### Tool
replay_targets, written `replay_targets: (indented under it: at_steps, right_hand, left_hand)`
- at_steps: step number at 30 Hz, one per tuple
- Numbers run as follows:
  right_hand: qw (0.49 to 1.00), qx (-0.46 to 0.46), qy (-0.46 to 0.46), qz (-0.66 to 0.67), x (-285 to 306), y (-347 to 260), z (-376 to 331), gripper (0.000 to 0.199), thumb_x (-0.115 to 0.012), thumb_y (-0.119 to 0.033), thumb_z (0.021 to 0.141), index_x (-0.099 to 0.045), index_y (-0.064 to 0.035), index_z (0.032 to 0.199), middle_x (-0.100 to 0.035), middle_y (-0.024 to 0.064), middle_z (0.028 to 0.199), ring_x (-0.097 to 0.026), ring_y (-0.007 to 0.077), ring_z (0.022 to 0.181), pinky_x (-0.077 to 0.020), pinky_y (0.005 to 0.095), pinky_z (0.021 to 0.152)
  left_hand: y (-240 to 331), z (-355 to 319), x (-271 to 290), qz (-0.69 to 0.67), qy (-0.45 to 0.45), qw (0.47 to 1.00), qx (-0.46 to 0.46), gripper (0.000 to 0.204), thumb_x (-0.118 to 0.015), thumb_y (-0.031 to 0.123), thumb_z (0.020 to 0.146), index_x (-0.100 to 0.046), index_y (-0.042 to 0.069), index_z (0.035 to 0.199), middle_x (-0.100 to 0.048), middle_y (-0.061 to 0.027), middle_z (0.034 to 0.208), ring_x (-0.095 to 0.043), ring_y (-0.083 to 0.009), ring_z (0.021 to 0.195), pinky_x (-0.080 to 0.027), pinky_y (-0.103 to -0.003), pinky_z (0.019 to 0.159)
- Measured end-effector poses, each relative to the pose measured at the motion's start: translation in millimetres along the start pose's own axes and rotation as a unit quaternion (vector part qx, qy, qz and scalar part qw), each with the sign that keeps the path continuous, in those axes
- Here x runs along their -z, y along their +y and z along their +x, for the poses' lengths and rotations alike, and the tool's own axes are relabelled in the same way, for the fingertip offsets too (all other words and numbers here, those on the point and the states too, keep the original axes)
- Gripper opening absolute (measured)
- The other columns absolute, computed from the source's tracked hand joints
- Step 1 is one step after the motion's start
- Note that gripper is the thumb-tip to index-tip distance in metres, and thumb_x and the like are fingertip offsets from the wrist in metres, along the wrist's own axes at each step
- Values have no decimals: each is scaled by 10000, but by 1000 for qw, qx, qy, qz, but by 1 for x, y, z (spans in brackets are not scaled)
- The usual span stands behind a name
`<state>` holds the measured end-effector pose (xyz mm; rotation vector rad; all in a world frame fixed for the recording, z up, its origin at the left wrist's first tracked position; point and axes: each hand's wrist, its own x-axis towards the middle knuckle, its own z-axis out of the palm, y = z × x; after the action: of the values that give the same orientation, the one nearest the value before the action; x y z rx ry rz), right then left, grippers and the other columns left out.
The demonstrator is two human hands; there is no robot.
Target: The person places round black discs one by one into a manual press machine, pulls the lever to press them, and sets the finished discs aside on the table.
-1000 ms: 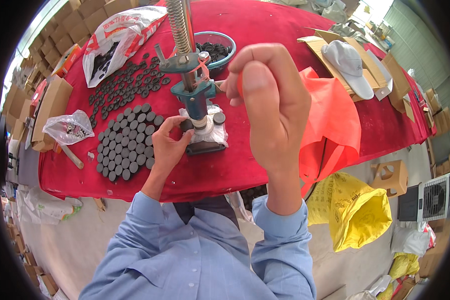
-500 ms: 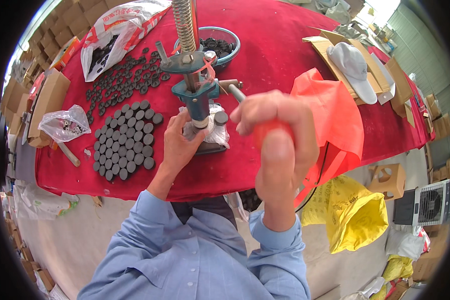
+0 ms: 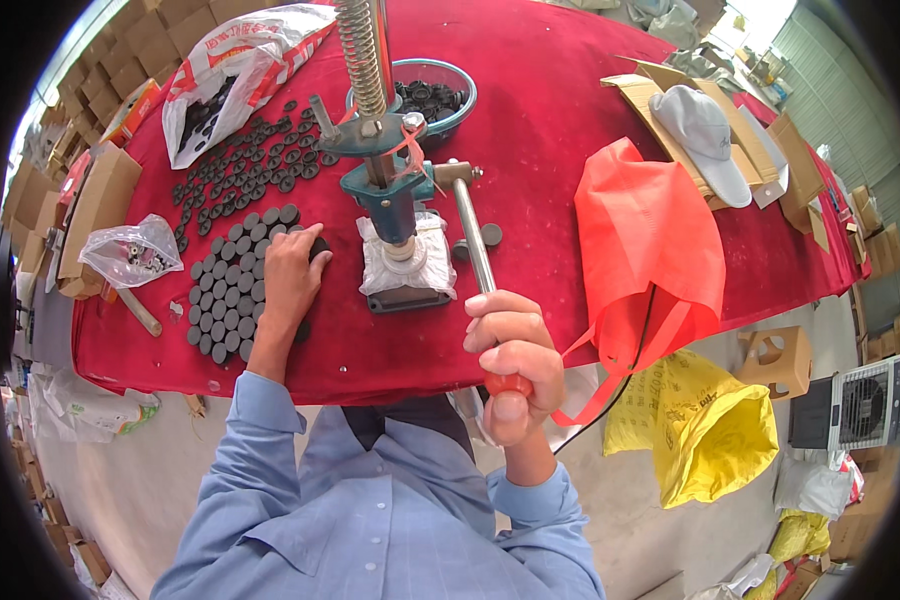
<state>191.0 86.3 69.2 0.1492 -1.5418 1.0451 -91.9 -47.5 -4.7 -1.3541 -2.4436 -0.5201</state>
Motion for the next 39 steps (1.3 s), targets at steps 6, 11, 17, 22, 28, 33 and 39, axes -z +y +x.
replay_targets:
  at_steps: [6, 11, 17, 22, 28, 33, 39]
  right_hand:
    - [999, -8, -52, 14, 3, -11, 64, 429, -534, -406, 1072, -565, 22, 1067, -630, 163, 876, -637, 292, 850, -549, 448, 830]
    - [995, -75, -46, 41, -10, -9, 131, 376, -506, -344, 1084, -590, 21, 1048, -628, 100, 831, -632, 166, 798, -529, 319, 713]
    - [991, -123, -22, 44, -16, -11, 137, 355, -523, -333, 1084, -603, 9, 1036, -623, 56, 788, -623, 119, 752, -484, 247, 634]
    - [997, -51, -32, 45, -10, -11, 101, 428, -505, -408, 1075, -560, 15, 1043, -609, 103, 854, -621, 203, 793, -531, 364, 752]
    - [999, -7, -37, 39, 2, 0, 29, 478, -514, -492, 1070, -540, -16, 1031, -618, 168, 916, -644, 345, 905, -561, 453, 786]
    - [999, -35, 9, 11, 0, -3, -4, 500, -507, -535, 1067, -542, -37, 1038, -636, 191, 930, -629, 392, 1051, -585, 479, 827]
    - [999, -36, -11, 12, 5, -4, 14, 451, -547, -491, 1045, -564, -42, 1008, -653, 177, 920, -645, 365, 1009, -543, 483, 863]
  left_hand:
    - [58, -8, 22, -241, 17, 968, 70, 568, -796, 184, 894, -557, 13, 1380, -730, -166, 1022, -702, -391, 857, -558, -462, 752]
    - [89, 2, 7, -295, 6, 955, 4, 719, -844, 153, 853, -449, 12, 1437, -732, -180, 1038, -720, -359, 841, -573, -427, 709]
    - [101, 11, -5, -309, 73, 948, 1, 752, -855, 139, 846, -427, 13, 1451, -731, -179, 1051, -705, -326, 801, -570, -411, 683]
    - [100, 10, -9, -321, 70, 944, 21, 786, -870, 167, 837, -422, 23, 1466, -733, -167, 1043, -713, -311, 802, -574, -398, 675]
    - [76, -21, 24, -225, 88, 970, -23, 401, -837, 150, 832, -685, 47, 1188, -725, -122, 1098, -691, -314, 916, -570, -408, 777]
    - [42, -82, 69, -105, 26, 994, -11, 284, -800, 102, 839, -723, 43, 1106, -697, -115, 1183, -663, -322, 984, -558, -408, 850]
    - [33, -109, 68, -83, -15, 996, -1, 329, -769, 42, 847, -723, 34, 1173, -668, -130, 1224, -652, -327, 1014, -553, -409, 893]
